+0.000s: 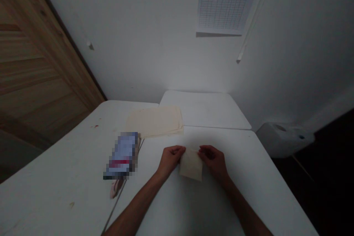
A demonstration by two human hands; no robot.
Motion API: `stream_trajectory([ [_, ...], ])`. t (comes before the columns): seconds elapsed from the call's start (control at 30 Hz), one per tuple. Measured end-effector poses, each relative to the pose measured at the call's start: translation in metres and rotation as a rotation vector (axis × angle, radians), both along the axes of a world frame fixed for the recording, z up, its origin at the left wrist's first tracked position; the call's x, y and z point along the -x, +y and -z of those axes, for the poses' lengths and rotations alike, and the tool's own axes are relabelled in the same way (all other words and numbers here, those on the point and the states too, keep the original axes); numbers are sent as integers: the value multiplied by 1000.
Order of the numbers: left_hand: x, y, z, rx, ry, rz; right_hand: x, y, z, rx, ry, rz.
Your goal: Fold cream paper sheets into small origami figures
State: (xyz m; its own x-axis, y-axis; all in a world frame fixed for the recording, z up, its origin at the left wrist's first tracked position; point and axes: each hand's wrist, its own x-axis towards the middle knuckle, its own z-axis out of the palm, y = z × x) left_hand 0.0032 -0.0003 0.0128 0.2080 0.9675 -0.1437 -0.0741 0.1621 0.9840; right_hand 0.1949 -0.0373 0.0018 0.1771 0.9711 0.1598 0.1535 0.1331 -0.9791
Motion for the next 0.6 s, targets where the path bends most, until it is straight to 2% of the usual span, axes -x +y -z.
stream_trajectory([
  [0.27, -3, -4, -7, -70, 109, -4, 2, -2, -8, 30, -23, -117],
  [0.43, -6, -6, -8, -165, 209, -16, 2, -3, -9, 74, -29, -151],
  [0.6, -9, -7, -9, -236, 285, 29, 6, -3, -10, 53, -95, -166],
])
